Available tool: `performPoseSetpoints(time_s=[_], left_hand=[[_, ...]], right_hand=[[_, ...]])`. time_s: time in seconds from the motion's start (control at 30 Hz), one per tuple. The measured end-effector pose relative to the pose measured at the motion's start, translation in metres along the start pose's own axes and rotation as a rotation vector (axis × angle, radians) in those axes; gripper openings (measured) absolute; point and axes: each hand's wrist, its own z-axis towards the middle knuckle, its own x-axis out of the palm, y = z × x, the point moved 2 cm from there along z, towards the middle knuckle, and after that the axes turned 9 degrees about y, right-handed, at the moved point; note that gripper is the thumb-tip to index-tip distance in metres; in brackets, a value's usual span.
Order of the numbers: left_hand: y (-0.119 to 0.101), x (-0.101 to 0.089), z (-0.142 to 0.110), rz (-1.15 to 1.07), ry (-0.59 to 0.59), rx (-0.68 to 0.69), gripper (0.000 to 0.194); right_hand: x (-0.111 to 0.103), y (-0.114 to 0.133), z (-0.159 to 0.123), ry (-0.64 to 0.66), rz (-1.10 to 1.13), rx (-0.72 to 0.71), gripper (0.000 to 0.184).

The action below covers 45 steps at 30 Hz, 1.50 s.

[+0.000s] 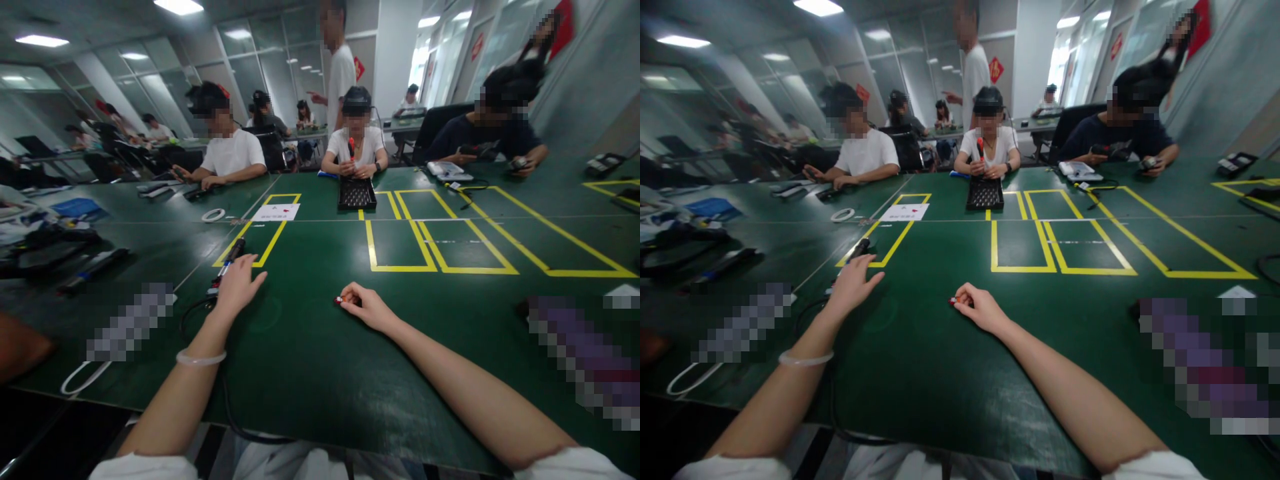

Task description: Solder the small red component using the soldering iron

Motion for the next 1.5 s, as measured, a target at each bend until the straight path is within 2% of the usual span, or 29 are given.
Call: performPoseSetpoints(time_s=[0.07, 0.13, 0.2, 0.27, 0.33, 0.43, 0.63, 0.77, 0.87, 1.0, 1.23, 1.5], left_hand=[[0.042, -0.004, -0.001, 0.121, -0.049, -0.211, 0.065], [0.076, -0.004, -0.005, 0.184, -0.043, -0.320, 0.074], [0.102, 0.003, -0.010, 0.184, 0.058, -0.398, 0.082], [0.118, 0.013, -0.014, 0.136, 0.200, -0.426, 0.085], [0.124, 0.022, -0.017, 0.098, 0.269, -0.393, 0.083], [0.126, 0.028, -0.018, 0.108, 0.238, -0.304, 0.079], [0.124, 0.024, -0.013, 0.095, 0.302, -0.267, 0.074], [0.106, 0.017, -0.014, 0.078, 0.314, -0.295, 0.073], [0.084, 0.014, -0.017, 0.098, 0.292, -0.307, 0.070], [0.052, 0.017, -0.019, 0.097, 0.267, -0.258, 0.066], [-0.017, 0.029, -0.020, 0.076, 0.235, -0.097, 0.063], [-0.104, 0.037, -0.030, -0.016, 0.160, 0.177, 0.058]], right_hand=[[0.000, 0.000, 0.000, 0.004, 0.000, 0.005, 0.014], [0.001, 0.000, 0.001, 0.009, 0.002, 0.011, 0.014], [0.001, 0.001, 0.001, 0.010, 0.001, 0.018, 0.014], [0.001, 0.001, 0.001, 0.010, -0.004, 0.026, 0.013], [0.001, 0.002, 0.001, 0.013, -0.009, 0.031, 0.013], [0.001, 0.001, 0.001, 0.016, -0.015, 0.027, 0.013], [0.001, 0.001, 0.001, 0.020, -0.028, 0.022, 0.013], [0.001, 0.004, 0.001, 0.024, -0.022, 0.024, 0.012], [0.001, 0.004, 0.001, 0.021, -0.023, 0.029, 0.012], [0.001, 0.002, 0.002, 0.020, -0.036, 0.028, 0.013], [0.002, -0.001, 0.002, 0.027, -0.055, -0.016, 0.013], [0.000, 0.000, 0.002, -0.048, -0.074, 0.004, 0.012]])
